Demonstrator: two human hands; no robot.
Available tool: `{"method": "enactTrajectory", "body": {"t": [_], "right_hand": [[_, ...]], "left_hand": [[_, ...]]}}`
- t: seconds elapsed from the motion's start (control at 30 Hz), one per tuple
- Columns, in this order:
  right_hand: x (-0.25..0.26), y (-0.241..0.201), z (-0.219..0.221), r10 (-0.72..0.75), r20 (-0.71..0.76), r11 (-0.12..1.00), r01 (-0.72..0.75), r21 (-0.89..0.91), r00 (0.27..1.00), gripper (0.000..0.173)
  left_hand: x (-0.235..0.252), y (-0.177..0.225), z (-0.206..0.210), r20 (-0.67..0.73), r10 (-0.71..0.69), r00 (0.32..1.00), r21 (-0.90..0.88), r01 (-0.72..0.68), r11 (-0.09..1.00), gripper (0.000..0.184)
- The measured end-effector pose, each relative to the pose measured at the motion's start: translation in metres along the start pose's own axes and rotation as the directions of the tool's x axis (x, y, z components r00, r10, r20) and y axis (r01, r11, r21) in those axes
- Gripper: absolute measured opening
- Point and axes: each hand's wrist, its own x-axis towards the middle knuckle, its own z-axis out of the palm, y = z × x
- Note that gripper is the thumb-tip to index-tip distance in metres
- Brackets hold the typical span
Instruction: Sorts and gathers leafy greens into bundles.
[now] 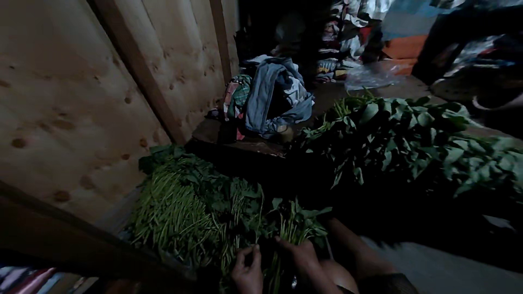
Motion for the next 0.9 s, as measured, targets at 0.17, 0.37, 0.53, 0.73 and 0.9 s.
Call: {"method": "enactTrajectory", "body": {"t": [0.17,0.37,0.53,0.73,0.9], "right_hand": [[-0.007,-0.001,-0.003,-0.056,0.045,0.995,0.052,0.081,0.997,0.037],[-0.008,-0.001,-0.006,-0.068,0.084,0.994,0.061,0.086,0.994,0.037],[-0.004,0.001,-0.004,-0.066,-0.003,0.982,0.066,0.178,0.998,0.042],[0.005,0.000,-0.007,-0.012,-0.040,0.997,0.015,0.073,0.999,0.055],[-0.004,-0.005,-0.002,0.007,0.109,0.946,0.028,-0.323,0.994,0.071]], "left_hand": [[-0.023,0.008,0.001,0.112,0.229,0.967,0.113,-0.241,0.964,0.008],[-0.024,0.022,-0.009,0.267,0.335,0.904,0.248,-0.400,0.882,0.008],[-0.026,0.015,-0.016,0.323,0.414,0.851,0.259,-0.500,0.826,0.008],[-0.028,0.023,-0.045,0.409,0.135,0.903,0.351,-0.292,0.890,0.025],[0.003,0.043,-0.024,0.420,0.366,0.831,0.364,-0.524,0.770,0.050]]}}
